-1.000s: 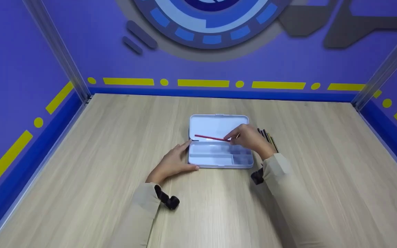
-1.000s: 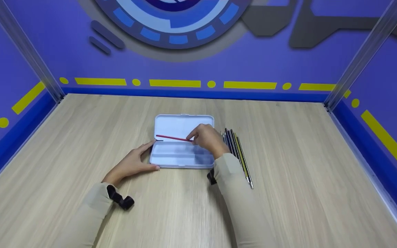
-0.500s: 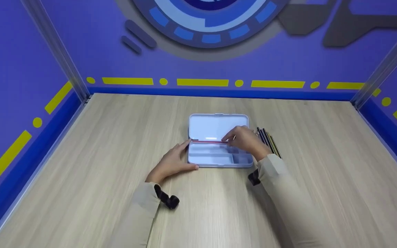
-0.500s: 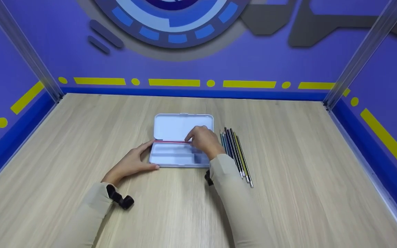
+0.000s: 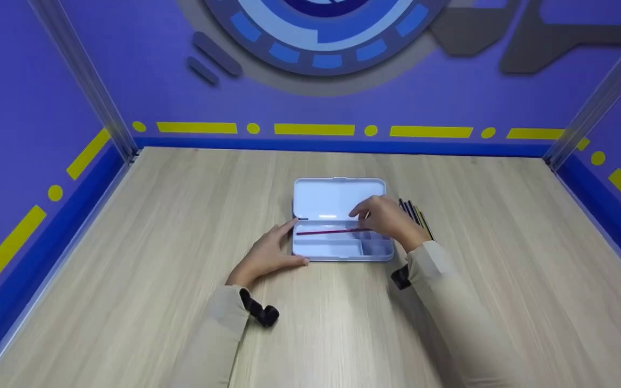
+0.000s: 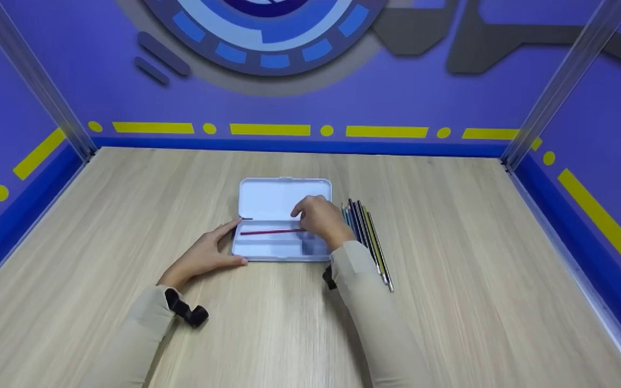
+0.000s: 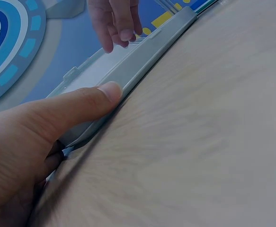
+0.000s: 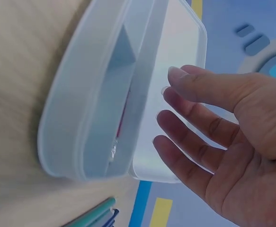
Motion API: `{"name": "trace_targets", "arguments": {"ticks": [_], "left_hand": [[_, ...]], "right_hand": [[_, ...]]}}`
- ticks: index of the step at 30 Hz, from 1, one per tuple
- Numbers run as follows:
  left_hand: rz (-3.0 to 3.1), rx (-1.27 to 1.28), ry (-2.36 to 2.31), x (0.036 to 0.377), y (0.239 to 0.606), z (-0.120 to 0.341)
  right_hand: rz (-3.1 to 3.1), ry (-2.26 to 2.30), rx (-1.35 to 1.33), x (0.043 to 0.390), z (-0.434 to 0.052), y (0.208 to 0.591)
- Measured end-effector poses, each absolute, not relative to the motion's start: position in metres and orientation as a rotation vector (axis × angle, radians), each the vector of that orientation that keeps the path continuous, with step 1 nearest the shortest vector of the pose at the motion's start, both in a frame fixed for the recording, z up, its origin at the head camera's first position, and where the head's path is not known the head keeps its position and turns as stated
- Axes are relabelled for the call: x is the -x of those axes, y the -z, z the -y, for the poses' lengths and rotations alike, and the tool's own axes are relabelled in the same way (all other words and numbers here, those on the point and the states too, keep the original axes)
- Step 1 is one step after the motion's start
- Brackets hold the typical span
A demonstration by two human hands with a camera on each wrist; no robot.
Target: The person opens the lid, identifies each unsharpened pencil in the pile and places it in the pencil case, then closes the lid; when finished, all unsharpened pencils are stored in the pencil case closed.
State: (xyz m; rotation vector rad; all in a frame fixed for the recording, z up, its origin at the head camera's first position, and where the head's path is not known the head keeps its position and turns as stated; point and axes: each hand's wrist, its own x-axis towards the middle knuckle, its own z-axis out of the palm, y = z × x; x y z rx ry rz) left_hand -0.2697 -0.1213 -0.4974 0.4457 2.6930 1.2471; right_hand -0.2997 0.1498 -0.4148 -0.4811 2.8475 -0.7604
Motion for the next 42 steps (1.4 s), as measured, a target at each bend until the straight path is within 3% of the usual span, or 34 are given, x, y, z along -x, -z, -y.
{"name": "trace_targets", "arguments": {"ticks": [22,42], "left_hand": [[-2.673,-0.457,-1.277,0.267,0.499,0.122],[-2.700,-0.478,-1.247,0.269,0.498,0.122]], "right_hand": [[-2.947,0.812,0.500,0.285,-0.218,0.416],[-2.955,0.979,0.329,0.265,-0.275,0.430]]}}
